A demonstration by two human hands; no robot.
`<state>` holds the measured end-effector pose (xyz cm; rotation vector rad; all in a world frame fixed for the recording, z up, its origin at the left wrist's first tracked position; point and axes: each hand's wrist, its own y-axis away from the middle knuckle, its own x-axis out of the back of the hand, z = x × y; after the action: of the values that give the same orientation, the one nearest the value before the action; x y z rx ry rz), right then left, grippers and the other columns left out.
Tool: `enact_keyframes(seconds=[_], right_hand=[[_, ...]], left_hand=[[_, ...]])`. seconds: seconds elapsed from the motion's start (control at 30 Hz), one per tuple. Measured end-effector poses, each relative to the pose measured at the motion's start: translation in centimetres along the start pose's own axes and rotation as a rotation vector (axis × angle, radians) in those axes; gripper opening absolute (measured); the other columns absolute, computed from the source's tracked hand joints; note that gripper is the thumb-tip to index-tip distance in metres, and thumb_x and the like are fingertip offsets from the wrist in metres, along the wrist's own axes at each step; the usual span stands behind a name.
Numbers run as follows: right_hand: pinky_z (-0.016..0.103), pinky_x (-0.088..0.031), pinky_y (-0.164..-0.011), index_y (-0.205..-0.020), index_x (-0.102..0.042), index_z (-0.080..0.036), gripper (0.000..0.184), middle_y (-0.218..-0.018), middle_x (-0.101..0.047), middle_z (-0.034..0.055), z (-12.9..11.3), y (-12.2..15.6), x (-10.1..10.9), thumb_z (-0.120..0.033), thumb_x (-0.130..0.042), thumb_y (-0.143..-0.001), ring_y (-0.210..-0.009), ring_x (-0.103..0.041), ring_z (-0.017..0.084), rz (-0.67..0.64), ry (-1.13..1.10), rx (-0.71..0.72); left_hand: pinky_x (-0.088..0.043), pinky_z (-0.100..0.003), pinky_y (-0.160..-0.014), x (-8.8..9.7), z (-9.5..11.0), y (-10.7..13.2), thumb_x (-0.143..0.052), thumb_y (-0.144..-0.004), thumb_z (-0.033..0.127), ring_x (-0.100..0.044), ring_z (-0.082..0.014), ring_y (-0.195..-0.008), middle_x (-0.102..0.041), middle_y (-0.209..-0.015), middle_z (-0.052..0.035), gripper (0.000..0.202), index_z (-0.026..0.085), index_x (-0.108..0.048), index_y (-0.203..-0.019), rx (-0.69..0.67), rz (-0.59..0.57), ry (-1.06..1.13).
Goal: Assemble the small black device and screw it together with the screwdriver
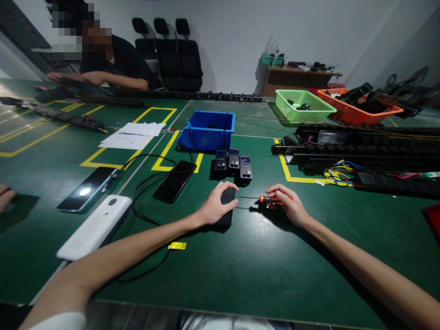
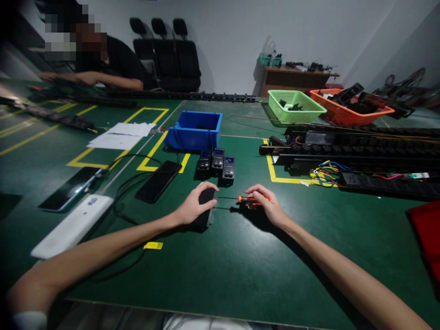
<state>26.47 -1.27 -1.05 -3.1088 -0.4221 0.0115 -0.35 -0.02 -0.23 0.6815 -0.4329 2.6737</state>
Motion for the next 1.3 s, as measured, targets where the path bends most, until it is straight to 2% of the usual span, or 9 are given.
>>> enact_keyframes(seconds=[0.13,0.23,0.37,0.53,0.73,0.97,1.1,1.23,1.3], right_hand=[[0.022,-0.036,-0.047,-0.083,-0.063,-0.016,0.030,-0.051,-0.054,-0.0032,-0.26,0.14,-0.34,-0.044,-0.053,-0.090,-0.045,-0.048,0.010,-0.025,0.207,-0.018],[0.022,-0.030,-0.044,-0.075,-0.062,-0.015,0.033,-0.046,-0.048,-0.0048,-0.26,0.19,-0.30,-0.044,-0.055,-0.088,-0.042,-0.042,0.009,-0.011,0.310,-0.021],[0.022,-0.034,-0.047,-0.078,-0.063,-0.015,0.029,-0.050,-0.050,-0.0044,-0.05,0.06,-0.10,-0.043,-0.060,-0.085,-0.046,-0.044,0.009,0.006,0.345,0.017],[0.024,-0.042,-0.052,-0.085,-0.067,-0.015,0.028,-0.064,-0.061,0.0003,-0.09,-0.05,0.00,-0.042,-0.066,-0.081,-0.055,-0.053,0.012,0.012,0.379,0.084],[0.030,-0.051,-0.067,-0.089,-0.068,-0.016,0.026,-0.086,-0.070,0.0066,0.04,-0.06,0.16,-0.040,-0.071,-0.077,-0.074,-0.064,0.018,0.020,0.406,0.138],[0.030,-0.048,-0.068,-0.089,-0.070,-0.018,0.022,-0.083,-0.066,0.0053,0.32,-0.23,0.25,-0.035,-0.074,-0.076,-0.074,-0.061,0.017,0.018,0.379,0.214],[0.029,-0.047,-0.065,-0.087,-0.070,-0.018,0.023,-0.082,-0.065,0.0048,0.18,-0.10,0.37,-0.039,-0.071,-0.077,-0.072,-0.059,0.016,0.013,0.313,0.172],[0.026,-0.047,-0.059,-0.093,-0.068,-0.019,0.028,-0.083,-0.064,0.0044,0.23,0.01,0.29,-0.044,-0.062,-0.083,-0.066,-0.057,0.015,0.046,0.131,0.080],[0.026,-0.047,-0.060,-0.095,-0.068,-0.019,0.030,-0.084,-0.065,0.0043,0.09,0.02,0.09,-0.046,-0.059,-0.085,-0.068,-0.058,0.015,0.062,0.123,0.053]], left_hand=[[-0.041,-0.034,-0.088,0.02,-0.03,0.01,-0.060,-0.080,0.026,-0.053,-0.0197,-0.095,-0.056,-0.102,-0.0040,0.026,0.020,-0.056,-0.105,-0.003,0.005,0.003],[-0.041,-0.034,-0.088,0.00,-0.06,0.03,-0.060,-0.080,0.025,-0.053,-0.0195,-0.095,-0.056,-0.103,-0.0039,0.026,0.020,-0.056,-0.105,-0.004,0.004,0.002],[-0.041,-0.034,-0.089,-0.01,-0.12,0.04,-0.061,-0.080,0.026,-0.053,-0.0198,-0.096,-0.056,-0.103,-0.0039,0.026,0.020,-0.056,-0.105,-0.004,0.009,-0.002],[-0.042,-0.035,-0.090,0.07,-0.04,0.01,-0.061,-0.080,0.026,-0.054,-0.0199,-0.096,-0.056,-0.103,-0.0039,0.026,0.020,-0.056,-0.105,0.002,0.012,-0.006],[-0.042,-0.034,-0.088,0.05,-0.06,0.02,-0.061,-0.081,0.027,-0.053,-0.0199,-0.095,-0.057,-0.103,-0.0042,0.027,0.020,-0.057,-0.106,-0.007,0.013,-0.006],[-0.042,-0.034,-0.090,0.00,-0.15,-0.04,-0.061,-0.080,0.028,-0.053,-0.0203,-0.097,-0.057,-0.104,-0.0044,0.028,0.020,-0.056,-0.107,-0.006,0.004,-0.013],[-0.042,-0.034,-0.089,0.01,-0.01,-0.03,-0.061,-0.080,0.028,-0.053,-0.0199,-0.096,-0.056,-0.104,-0.0043,0.028,0.020,-0.056,-0.107,-0.004,-0.003,-0.009],[-0.042,-0.034,-0.090,0.01,0.10,-0.01,-0.061,-0.080,0.028,-0.054,-0.0200,-0.097,-0.056,-0.104,-0.0045,0.028,0.020,-0.056,-0.107,-0.007,-0.010,-0.004],[-0.042,-0.034,-0.089,0.01,0.08,0.00,-0.061,-0.080,0.028,-0.054,-0.0198,-0.097,-0.056,-0.104,-0.0043,0.028,0.021,-0.056,-0.107,-0.006,-0.006,-0.006]])
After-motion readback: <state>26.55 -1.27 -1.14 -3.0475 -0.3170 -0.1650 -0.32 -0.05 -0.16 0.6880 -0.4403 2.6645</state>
